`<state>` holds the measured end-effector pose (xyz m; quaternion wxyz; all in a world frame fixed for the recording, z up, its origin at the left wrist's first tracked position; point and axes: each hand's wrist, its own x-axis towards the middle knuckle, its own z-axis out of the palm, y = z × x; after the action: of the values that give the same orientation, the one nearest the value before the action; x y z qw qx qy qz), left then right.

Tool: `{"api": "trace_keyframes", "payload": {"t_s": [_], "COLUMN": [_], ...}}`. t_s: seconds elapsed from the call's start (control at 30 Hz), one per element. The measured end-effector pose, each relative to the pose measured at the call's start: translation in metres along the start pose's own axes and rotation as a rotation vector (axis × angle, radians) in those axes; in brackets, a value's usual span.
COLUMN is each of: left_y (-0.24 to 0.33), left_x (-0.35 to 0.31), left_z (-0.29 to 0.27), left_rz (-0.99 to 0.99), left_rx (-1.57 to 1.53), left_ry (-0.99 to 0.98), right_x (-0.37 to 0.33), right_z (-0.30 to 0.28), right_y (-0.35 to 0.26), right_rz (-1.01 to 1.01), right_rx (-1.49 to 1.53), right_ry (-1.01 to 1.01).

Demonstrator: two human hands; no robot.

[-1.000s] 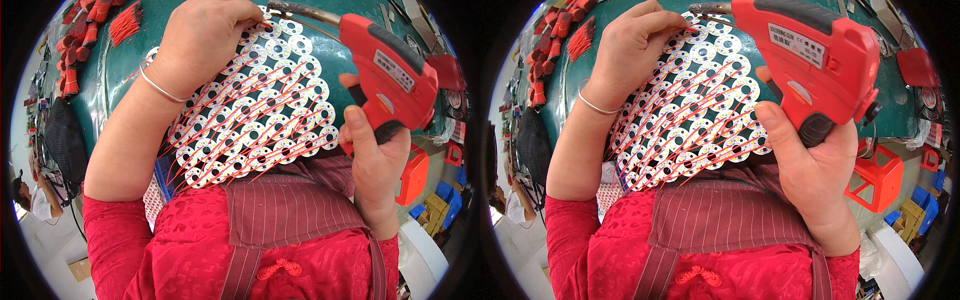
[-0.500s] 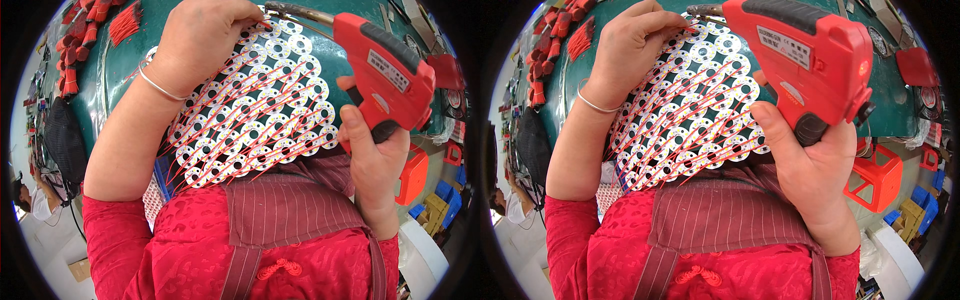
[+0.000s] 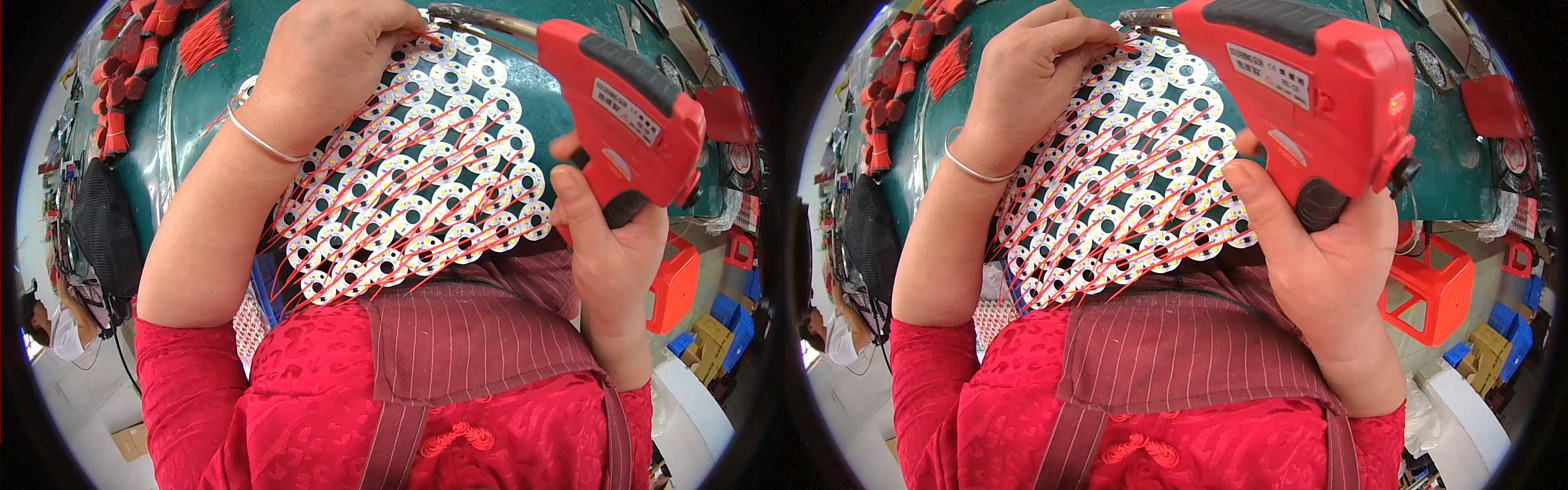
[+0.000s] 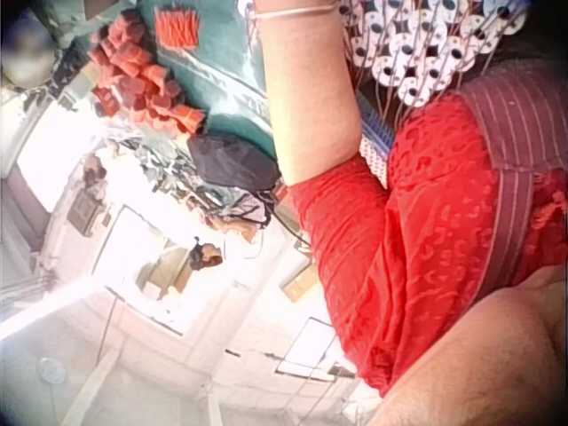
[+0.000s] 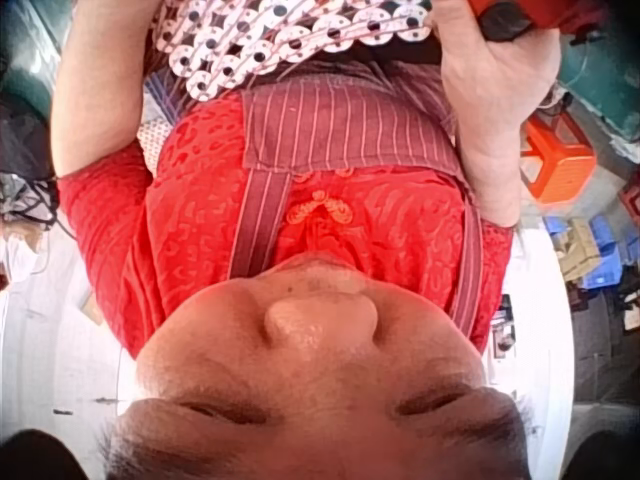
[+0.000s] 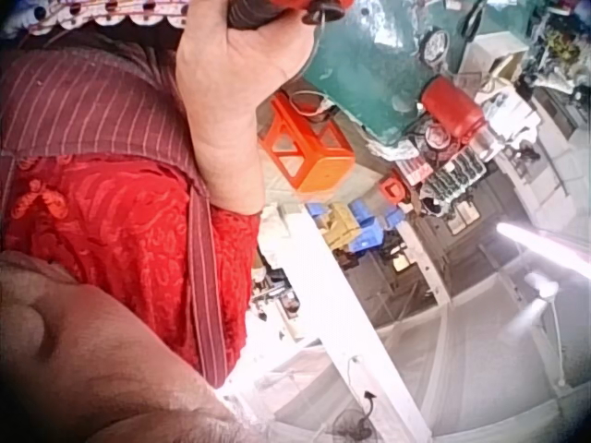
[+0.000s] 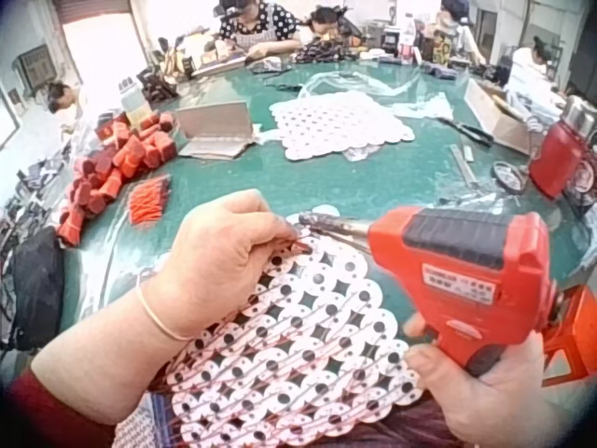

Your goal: The person attaches wires to a panel of LED circuit boards by picking wires from a bundle and soldering them in place using a soldering gun.

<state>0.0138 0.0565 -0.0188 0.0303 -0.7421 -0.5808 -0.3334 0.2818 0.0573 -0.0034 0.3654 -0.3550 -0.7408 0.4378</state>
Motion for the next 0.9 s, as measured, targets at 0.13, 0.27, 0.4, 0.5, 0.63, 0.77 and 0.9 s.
{"api": "trace_keyframes", "payload": {"t_s": [0.13,0.27,0.4,0.5,0.63,0.77,0.9], "left_y": [0.001,0.001,0.001,0.003,0.005,0.007,0.014], "left_x": [0.000,0.000,0.000,0.001,0.004,0.005,0.001], "left_z": [0.000,0.000,-0.002,-0.003,-0.005,-0.005,-0.010], "left_rz": [0.006,0.012,0.032,0.119,0.247,0.356,0.337], "left_rx": [0.001,-0.007,0.011,0.098,0.148,0.169,0.153], "left_ry": [0.008,0.011,-0.001,0.023,0.129,0.222,0.164], "right_x": [-0.001,-0.003,-0.005,-0.006,-0.010,-0.014,-0.018], "right_z": [-0.003,0.000,0.002,0.001,-0.002,-0.002,-0.005], "right_y": [0.005,-0.004,-0.004,-0.005,-0.005,-0.006,-0.006], "right_rz": [-0.028,0.089,0.055,0.059,0.054,0.066,0.087], "right_rx": [-0.013,0.121,0.112,0.134,0.140,0.167,0.167], "right_ry": [-0.027,0.040,0.094,0.091,0.111,0.116,0.106]}}
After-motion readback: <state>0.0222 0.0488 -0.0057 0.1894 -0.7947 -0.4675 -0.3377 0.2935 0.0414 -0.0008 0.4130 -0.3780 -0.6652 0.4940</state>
